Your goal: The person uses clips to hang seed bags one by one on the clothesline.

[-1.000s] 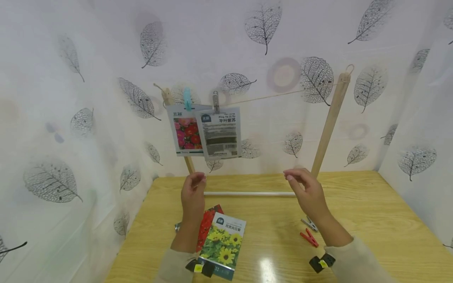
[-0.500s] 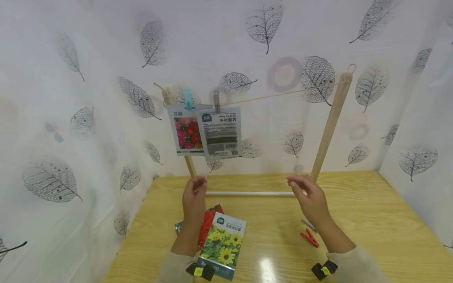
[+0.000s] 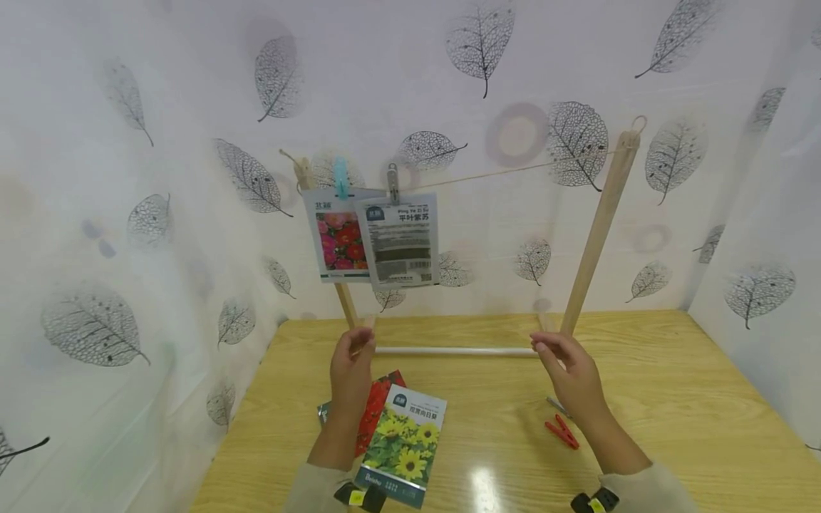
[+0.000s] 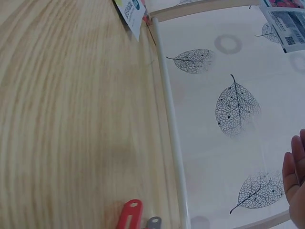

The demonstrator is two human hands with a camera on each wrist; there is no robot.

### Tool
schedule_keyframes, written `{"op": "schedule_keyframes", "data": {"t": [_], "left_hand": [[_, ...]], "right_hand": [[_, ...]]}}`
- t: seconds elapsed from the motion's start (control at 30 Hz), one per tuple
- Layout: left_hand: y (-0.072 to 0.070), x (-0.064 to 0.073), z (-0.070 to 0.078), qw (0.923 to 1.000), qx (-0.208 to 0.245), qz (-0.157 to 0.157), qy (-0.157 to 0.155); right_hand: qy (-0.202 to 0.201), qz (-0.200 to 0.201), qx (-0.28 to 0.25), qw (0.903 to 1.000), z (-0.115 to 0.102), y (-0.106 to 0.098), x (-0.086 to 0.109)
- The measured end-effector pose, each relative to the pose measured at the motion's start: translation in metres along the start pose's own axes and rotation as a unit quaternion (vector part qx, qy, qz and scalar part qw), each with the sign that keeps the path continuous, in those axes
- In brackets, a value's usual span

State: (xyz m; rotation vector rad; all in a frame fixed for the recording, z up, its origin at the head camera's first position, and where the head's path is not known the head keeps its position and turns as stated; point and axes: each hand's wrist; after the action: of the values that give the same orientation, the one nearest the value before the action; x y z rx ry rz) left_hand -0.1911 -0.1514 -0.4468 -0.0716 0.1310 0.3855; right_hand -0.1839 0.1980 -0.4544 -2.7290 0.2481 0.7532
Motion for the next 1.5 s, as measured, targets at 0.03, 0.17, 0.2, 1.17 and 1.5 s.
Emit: {"op": "schedule_keyframes", "data": {"t": [0.03, 0.17, 0.2, 1.17, 1.5], "left_hand": [[0.0, 0.0, -0.001, 1.0, 0.0, -0.001, -0.001], [-0.001, 0.002, -0.004, 1.0, 0.001, -0.006, -0.005], [-0.002, 0.002, -0.004, 1.0, 0.0, -0.006, -0.007], [-0.014, 0.006, -0.035, 0.9964, -0.067, 0.001, -0.051], [-0.019, 0.006, -0.041, 0.9974, -0.064, -0.004, -0.033]], "right_hand": [[0.006, 0.0, -0.001, 1.0, 0.002, -0.001, 0.002], [0.024, -0.004, -0.013, 0.9996, 0.008, -0.002, 0.007], [0.024, -0.004, -0.015, 0.9996, 0.009, -0.003, 0.009], [0.1, -0.068, 0.039, 0.992, 0.043, -0.018, 0.034], [0.12, -0.075, 0.029, 0.9895, 0.045, -0.023, 0.036]]}}
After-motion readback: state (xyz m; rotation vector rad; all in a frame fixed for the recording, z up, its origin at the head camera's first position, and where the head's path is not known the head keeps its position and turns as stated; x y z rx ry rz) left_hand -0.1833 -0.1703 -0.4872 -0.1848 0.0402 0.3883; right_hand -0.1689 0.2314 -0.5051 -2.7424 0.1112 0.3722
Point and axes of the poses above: each hand's wrist, its own x-axis away from the middle knuckle, its own y-axis out of the palm, z = x × y, and after that the axes turned 4 degrees about z, right-handed
